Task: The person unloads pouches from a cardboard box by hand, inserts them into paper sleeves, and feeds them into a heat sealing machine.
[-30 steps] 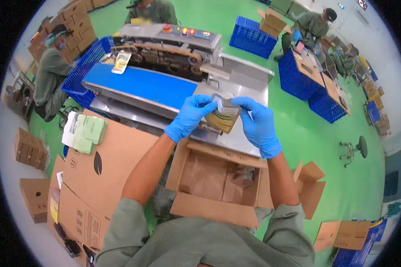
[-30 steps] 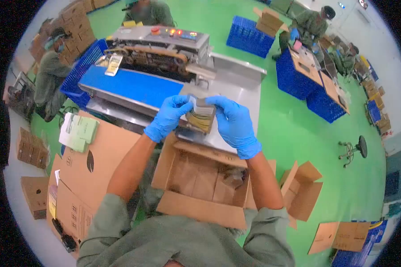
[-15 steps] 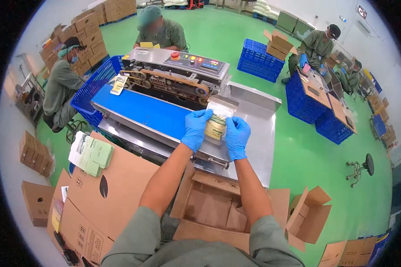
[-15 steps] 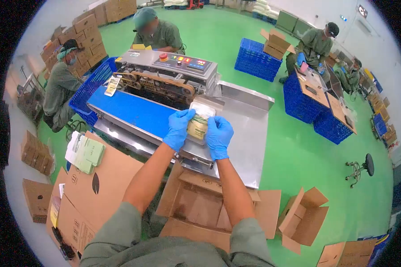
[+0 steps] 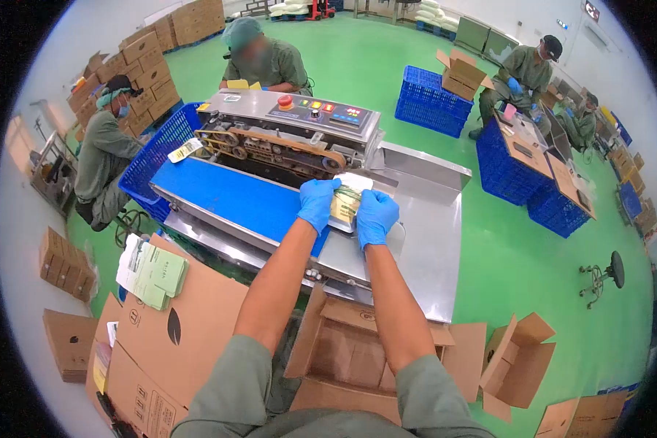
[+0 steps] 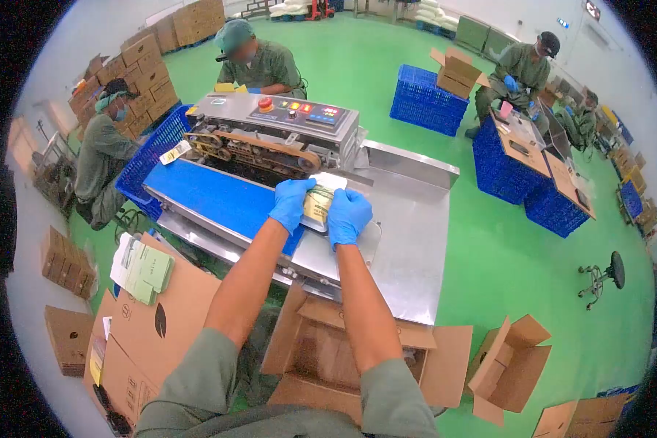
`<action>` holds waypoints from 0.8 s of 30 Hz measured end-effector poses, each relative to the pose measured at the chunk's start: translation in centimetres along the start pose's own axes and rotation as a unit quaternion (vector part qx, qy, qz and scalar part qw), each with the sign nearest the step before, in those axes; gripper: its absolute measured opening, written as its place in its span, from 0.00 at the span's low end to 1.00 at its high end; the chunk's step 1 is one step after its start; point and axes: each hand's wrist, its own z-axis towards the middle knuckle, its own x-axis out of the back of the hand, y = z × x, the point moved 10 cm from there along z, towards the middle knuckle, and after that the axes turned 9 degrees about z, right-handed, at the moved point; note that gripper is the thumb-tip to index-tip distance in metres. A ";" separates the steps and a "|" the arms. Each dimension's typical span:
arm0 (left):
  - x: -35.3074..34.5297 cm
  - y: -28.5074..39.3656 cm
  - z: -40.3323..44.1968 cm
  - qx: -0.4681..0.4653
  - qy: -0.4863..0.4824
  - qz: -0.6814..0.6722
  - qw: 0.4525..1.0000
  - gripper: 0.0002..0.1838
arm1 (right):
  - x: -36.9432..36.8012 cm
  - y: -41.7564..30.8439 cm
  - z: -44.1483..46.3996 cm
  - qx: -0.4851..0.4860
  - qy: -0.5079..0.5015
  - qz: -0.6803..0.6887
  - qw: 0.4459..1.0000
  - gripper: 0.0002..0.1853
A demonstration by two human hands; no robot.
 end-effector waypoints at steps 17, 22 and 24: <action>11.7 7.6 0.6 -0.184 0.216 0.292 0.913 0.14 | -7.0 -2.2 -1.2 0.089 -0.124 -0.083 0.985 0.17; 12.1 9.8 -3.8 -0.278 0.174 0.271 0.905 0.15 | -1.1 -5.9 -5.6 0.137 -0.233 -0.035 0.962 0.13; 11.4 9.0 -4.9 -0.254 0.132 0.243 0.927 0.15 | 5.3 -6.6 -9.1 0.094 -0.248 -0.065 0.962 0.13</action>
